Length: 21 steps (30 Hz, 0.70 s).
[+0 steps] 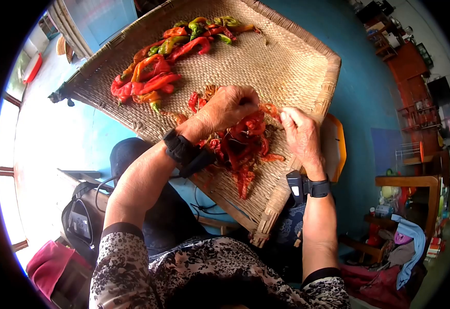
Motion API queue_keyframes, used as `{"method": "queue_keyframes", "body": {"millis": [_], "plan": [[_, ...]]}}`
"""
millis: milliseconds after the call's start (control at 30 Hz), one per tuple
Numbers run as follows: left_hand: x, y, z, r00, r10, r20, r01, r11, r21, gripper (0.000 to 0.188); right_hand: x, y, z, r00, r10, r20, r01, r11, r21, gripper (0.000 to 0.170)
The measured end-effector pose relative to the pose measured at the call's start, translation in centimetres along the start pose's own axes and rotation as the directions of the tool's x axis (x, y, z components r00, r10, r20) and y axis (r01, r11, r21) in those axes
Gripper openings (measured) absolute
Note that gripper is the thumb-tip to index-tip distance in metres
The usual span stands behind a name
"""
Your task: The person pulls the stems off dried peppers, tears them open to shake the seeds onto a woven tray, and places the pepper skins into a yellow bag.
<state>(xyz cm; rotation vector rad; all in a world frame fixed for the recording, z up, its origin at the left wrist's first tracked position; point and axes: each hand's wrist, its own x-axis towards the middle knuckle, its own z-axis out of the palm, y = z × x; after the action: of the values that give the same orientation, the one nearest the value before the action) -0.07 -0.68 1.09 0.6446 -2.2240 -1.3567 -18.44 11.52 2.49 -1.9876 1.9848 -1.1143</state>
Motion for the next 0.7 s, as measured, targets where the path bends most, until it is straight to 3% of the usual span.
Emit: {"method": "queue_keyframes", "body": {"millis": [33,200,333,367,400,467,533,600,633,700], "plan": [[0.0,0.0,0.0,0.999,0.004,-0.038,-0.005,1.0,-0.017,0.012,0.1,-0.2,-0.7,0.999,0.052,-0.01,-0.052,0.998,-0.035,0.013],[0.2,0.0,-0.2,0.995,0.005,-0.103,-0.006,1.0,-0.017,0.011,-0.1,1.0,-2.1,0.984,0.042,-0.172,-0.041,0.999,0.011,0.016],[0.1,-0.2,-0.1,0.988,0.047,-0.15,-0.003,0.96,0.278,0.015,-0.2,3.2,-4.3,0.878,0.183,-0.443,-0.194,0.981,0.02,0.02],[0.1,-0.5,0.2,0.987,0.07,-0.145,-0.007,0.917,0.398,0.018,-0.3,3.8,-5.4,0.843,0.178,-0.507,-0.223,0.974,-0.029,0.021],[0.0,-0.9,0.5,0.987,0.07,-0.145,-0.006,0.918,0.398,0.018,-0.4,4.5,-6.7,0.805,0.167,-0.57,-0.255,0.964,-0.077,0.022],[-0.3,-1.6,1.2,0.931,0.327,-0.164,-0.176,0.794,0.582,0.023,-1.2,7.9,-8.6,0.715,0.195,-0.671,-0.301,0.953,-0.044,0.022],[-0.6,-1.1,1.6,0.937,0.319,-0.144,-0.195,0.817,0.543,0.027,-2.0,9.5,-10.0,0.667,0.123,-0.735,-0.333,0.931,-0.147,0.022],[-1.0,-0.3,2.0,0.962,0.272,0.001,-0.232,0.819,0.525,0.029,-2.7,8.7,-10.9,0.639,0.292,-0.711,-0.571,0.8,-0.184,0.023],[-1.3,0.1,2.2,0.975,0.212,0.059,-0.21,0.816,0.539,0.031,-2.8,8.8,-10.7,0.643,0.29,-0.709,-0.568,0.801,-0.188,0.023],[-1.8,-0.4,2.7,0.967,0.246,0.066,-0.239,0.79,0.565,0.032,-3.1,9.3,-9.9,0.743,0.048,-0.668,-0.521,0.667,-0.532,0.033]]}}
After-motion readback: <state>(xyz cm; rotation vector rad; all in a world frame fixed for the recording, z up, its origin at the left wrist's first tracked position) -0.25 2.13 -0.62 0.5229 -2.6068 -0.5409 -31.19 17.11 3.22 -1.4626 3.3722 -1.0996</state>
